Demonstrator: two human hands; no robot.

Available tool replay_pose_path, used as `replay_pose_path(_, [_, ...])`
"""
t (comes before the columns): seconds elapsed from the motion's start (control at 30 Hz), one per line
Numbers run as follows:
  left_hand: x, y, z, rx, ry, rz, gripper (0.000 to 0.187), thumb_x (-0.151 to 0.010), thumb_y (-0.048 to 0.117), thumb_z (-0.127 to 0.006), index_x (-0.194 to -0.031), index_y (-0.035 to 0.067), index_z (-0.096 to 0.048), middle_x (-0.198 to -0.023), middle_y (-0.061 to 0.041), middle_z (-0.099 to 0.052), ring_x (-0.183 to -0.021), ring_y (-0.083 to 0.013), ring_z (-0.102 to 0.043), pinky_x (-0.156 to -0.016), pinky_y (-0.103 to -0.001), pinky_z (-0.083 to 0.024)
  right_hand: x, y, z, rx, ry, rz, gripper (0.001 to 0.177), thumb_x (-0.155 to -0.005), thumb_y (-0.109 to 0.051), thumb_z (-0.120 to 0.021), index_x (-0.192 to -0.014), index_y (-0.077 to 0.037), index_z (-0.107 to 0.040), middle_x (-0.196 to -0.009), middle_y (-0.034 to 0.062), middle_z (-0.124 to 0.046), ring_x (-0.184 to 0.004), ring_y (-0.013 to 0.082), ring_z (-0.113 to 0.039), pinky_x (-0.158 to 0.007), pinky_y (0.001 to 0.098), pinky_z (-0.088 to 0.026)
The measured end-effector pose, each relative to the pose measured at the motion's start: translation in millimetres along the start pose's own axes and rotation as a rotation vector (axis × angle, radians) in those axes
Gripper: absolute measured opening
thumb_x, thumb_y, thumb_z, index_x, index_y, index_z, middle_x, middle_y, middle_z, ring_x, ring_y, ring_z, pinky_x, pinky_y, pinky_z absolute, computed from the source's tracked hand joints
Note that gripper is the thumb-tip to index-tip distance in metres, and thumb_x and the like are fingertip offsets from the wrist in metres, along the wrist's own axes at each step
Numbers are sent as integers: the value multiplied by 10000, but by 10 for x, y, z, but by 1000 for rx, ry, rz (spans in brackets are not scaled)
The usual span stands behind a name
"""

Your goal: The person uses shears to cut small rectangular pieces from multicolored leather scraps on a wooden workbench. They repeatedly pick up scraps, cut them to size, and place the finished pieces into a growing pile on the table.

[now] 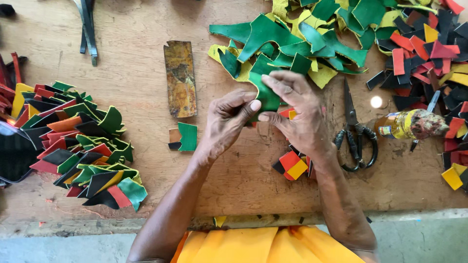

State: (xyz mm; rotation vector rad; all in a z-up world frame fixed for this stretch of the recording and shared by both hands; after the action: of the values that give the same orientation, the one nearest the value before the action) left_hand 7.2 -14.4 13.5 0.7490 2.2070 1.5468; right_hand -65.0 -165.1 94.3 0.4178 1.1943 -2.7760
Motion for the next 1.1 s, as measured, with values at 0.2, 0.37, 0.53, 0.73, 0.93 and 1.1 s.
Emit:
replay_pose_path(0.2, [23,-22,14,-82,55,-2,182,-950,149,-772,-1079,22,-757,-868,13,-694,-710,-48,-625,-582,-212,-548,36,50,44,-92,112,-55,473,-920,-257,-823,-1350,-115,-687,-1381,113,-654,-1217,233,-695,-995,329,-601])
replay_pose_path(0.37, [4,-14,34,8,83,70,176,-915,162,-799,-1034,38,-760,-809,31,-700,-703,-24,-615,-562,-203,-539,39,-36,53,118,86,152,555,-855,-297,-836,-1323,-53,-665,-1352,159,-657,-1231,315,-664,-1024,384,-574])
replay_pose_path(0.53, [29,167,-10,-8,0,22,286,-913,196,-812,-1143,46,-733,-969,-10,-741,-852,-58,-659,-739,-224,-569,27,-15,29,183,46,34,457,-871,-275,-845,-1232,-28,-712,-1005,118,-706,-916,280,-679,-814,399,-552])
replay_pose_path(0.73, [30,501,-22,-584,-67,-373,509,-825,245,-869,-1252,45,-678,-1142,-82,-700,-986,-170,-687,-858,-305,-576,52,-18,172,137,67,178,407,-912,-296,-793,-1217,-44,-696,-1105,99,-726,-1003,280,-686,-868,380,-558])
replay_pose_path(0.93, [63,492,-65,-447,-148,-364,345,-927,204,-813,-1201,46,-674,-1131,-69,-695,-989,-173,-682,-862,-289,-564,150,6,128,12,77,137,351,-998,-342,-697,-1203,-57,-692,-1101,88,-720,-989,232,-705,-863,346,-560])
replay_pose_path(1.1, [72,415,-127,-594,-156,-294,233,-941,194,-783,-1043,16,-673,-881,-65,-585,-724,-152,-541,-653,-300,-456,261,57,-9,-18,124,-63,257,-1016,-295,-693,-1057,-41,-692,-898,67,-651,-789,175,-653,-694,312,-498])
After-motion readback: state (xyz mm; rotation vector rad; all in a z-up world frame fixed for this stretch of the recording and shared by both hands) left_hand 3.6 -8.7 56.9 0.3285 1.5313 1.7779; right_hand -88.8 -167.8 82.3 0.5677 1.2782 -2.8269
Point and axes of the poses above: each hand's wrist, its own x-axis away from the middle knuckle, its own z-axis out of the back of the hand, y = z × x, the point moved 3 cm from there along -x, towards the middle knuckle
